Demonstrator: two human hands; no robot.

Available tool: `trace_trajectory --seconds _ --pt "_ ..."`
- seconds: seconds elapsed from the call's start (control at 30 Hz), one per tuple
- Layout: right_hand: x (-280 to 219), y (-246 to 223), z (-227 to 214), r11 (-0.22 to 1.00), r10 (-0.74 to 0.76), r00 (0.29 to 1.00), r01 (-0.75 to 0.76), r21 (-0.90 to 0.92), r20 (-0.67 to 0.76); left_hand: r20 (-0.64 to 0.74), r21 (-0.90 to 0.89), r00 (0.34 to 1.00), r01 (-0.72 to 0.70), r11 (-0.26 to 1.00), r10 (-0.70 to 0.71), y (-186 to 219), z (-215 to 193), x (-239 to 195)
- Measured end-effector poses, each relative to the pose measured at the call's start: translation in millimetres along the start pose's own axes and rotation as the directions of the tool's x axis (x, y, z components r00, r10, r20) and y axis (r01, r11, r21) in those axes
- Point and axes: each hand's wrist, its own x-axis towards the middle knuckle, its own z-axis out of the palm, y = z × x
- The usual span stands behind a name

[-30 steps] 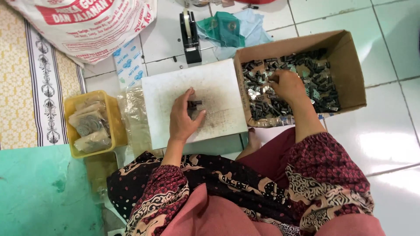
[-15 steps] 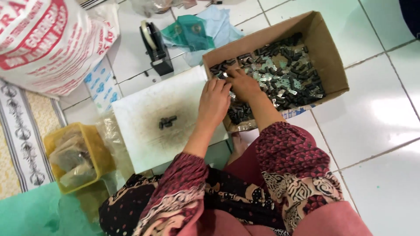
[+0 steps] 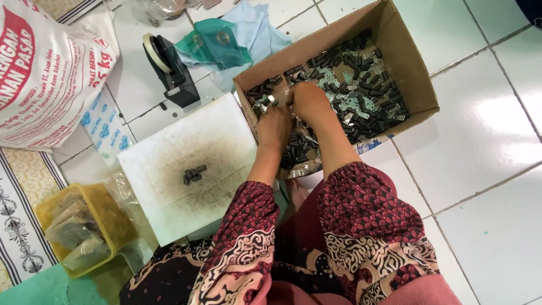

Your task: Picking small metal components from a bulk box and packing them into individual plastic bags.

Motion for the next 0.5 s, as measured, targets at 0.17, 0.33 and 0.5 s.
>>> trace_trajectory --seconds 0.17,0.33,0.5 --pt "-24.1 -22.9 -59.8 0.978 0.027 0.997 -0.04 0.204 0.07 0.07 -0.401 0.995 0.096 0.911 -0.074 -15.0 -88.8 21.2" --pt "-19.6 -15.7 -81.5 0.893 -0.05 0.998 0.026 0.449 0.042 0.135 -0.859 0.957 0.243 0.45 -0.258 -34.5 -145.3 38.1" --pt "-46.6 -33.6 -109.9 0.762 -0.147 0.989 0.105 0.639 0.014 0.121 -0.986 0.86 0.16 0.038 -0.496 -37.7 -141.0 35.9"
